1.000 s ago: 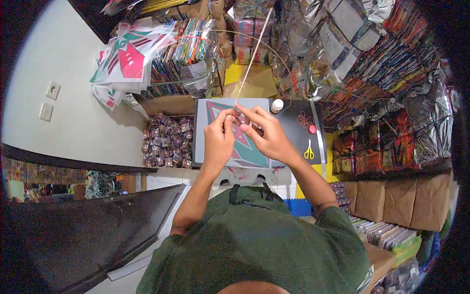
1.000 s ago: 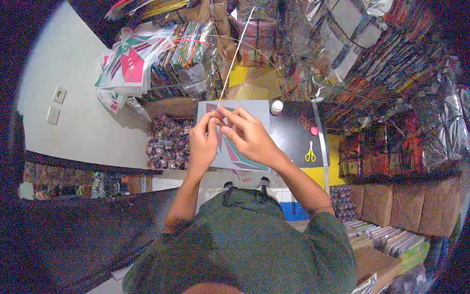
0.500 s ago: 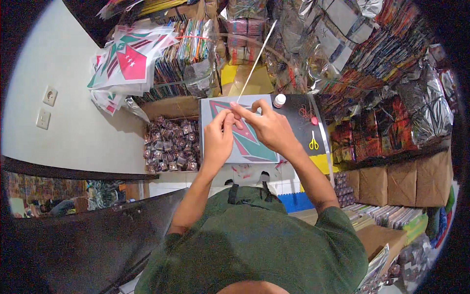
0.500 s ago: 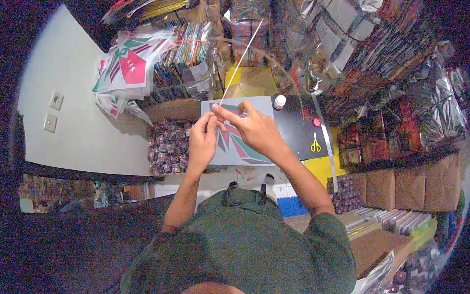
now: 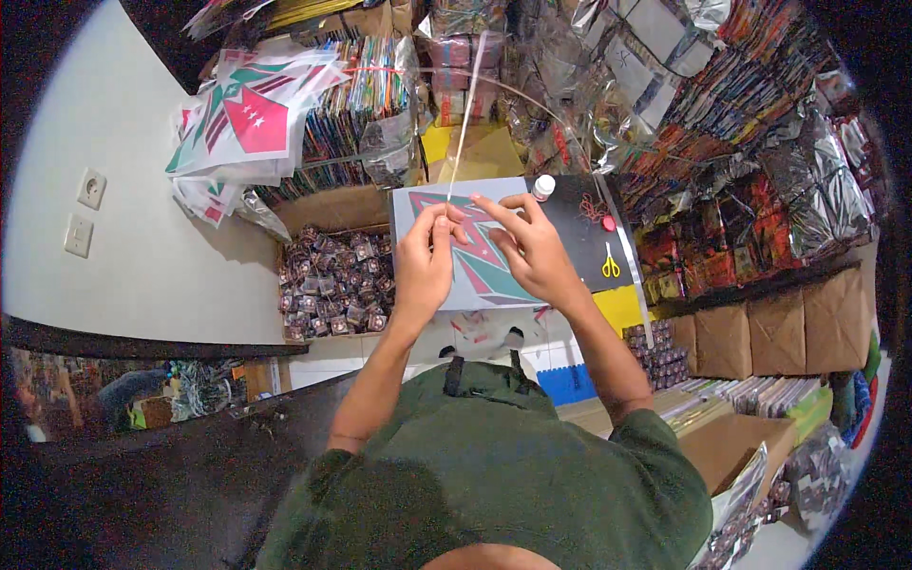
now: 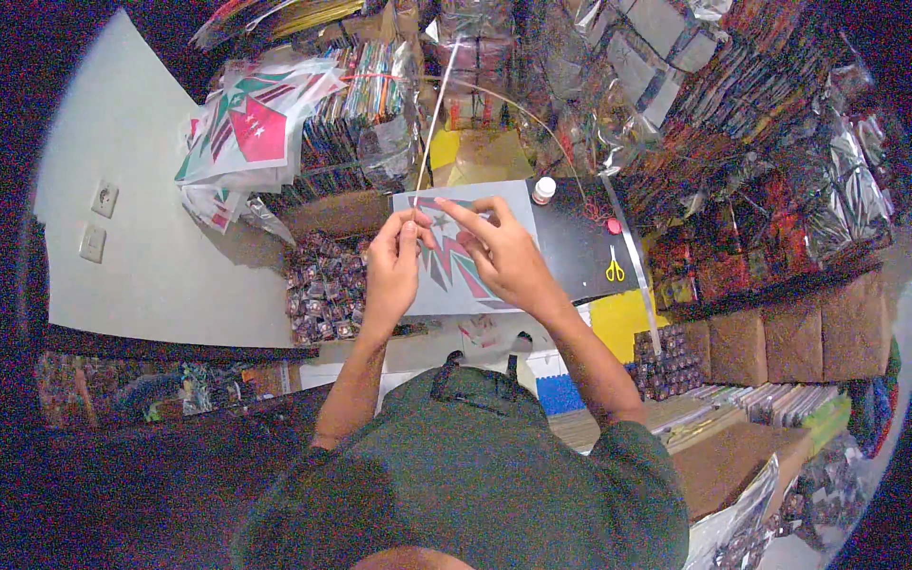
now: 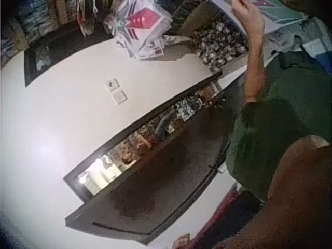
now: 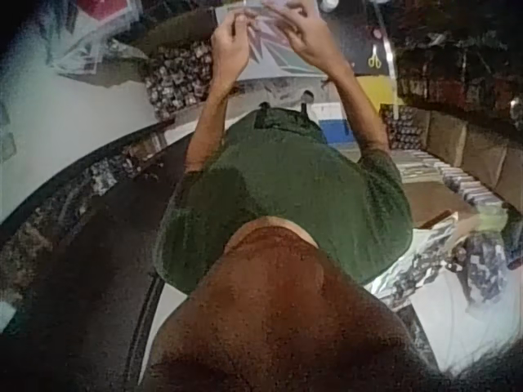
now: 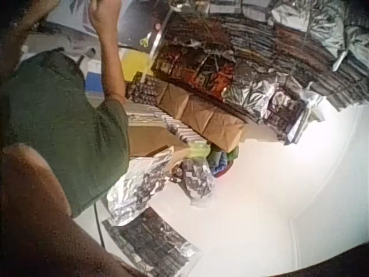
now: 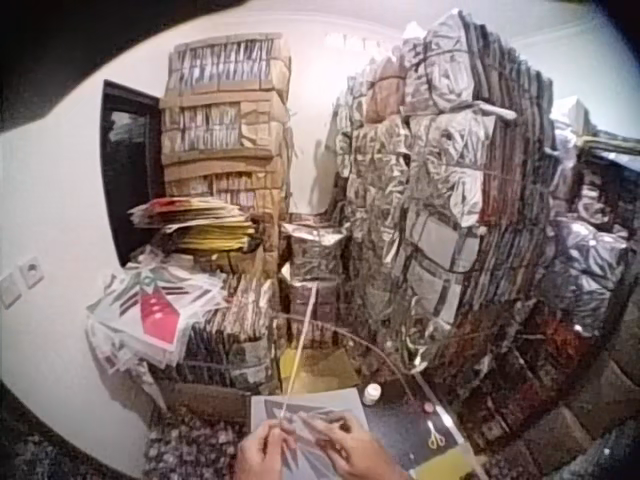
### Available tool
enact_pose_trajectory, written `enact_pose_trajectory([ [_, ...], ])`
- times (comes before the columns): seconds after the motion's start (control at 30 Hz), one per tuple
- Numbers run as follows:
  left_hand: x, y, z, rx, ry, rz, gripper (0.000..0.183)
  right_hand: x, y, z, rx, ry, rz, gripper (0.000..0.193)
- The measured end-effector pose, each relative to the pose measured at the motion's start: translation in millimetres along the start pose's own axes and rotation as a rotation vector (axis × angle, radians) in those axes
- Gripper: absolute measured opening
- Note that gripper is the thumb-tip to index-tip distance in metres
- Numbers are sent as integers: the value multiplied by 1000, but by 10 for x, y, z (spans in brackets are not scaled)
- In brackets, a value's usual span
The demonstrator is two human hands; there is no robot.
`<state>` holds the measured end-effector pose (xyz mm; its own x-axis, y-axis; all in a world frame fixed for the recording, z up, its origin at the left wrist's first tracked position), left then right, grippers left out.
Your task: The person assembles a kite by inserting a thin white rod into a sleeve on the kite's surface. They use a small bottle of glue to secure the rod in place and then adjust the rod's position to ensure it is straight and properly aligned.
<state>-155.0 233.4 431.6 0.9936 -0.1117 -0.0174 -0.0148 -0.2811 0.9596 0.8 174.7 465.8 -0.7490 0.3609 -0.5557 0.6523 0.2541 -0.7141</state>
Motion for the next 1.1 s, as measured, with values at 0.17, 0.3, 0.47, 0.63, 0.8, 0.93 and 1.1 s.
enact_pose_trajectory([
  [0.17, -5, 94, 77, -55, -40, -45, 23, 146, -119, 63, -95, 28, -142, 53],
  [0.3, -21, 51, 68, -1, -65, -30, 22, 140, -151, 55, -123, 16, 39, 59],
  [0.47, -35, 63, 95, -46, -78, 36, 23, 131, -147, 85, -128, 46, 81, 56],
  [0.63, -60, 42, 94, 7, -36, 53, 23, 122, -65, 113, -123, 65, 80, 50],
  [0.8, -56, 204, 82, -34, -45, -7, 23, 35, -53, 119, -12, 98, -94, 44],
  [0.93, 18, 198, 97, -8, -51, -60, 24, 39, -122, 142, 100, 49, -259, 38],
  [1.1, 23, 171, 116, 7, -51, -82, 25, 111, -88, 167, 100, 50, -388, 36],
])
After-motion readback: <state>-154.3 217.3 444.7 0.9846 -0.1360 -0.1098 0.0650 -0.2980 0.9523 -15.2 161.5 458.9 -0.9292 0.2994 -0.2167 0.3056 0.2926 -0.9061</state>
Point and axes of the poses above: each hand's wrist, its own z-axis away from the middle knuckle, its own x-axis out of the palm, y = z × x, the point moved 5 cm from there along -z, towards the middle knuckle, and after that the axes turned 10 degrees about y, right-handed, at the moved point
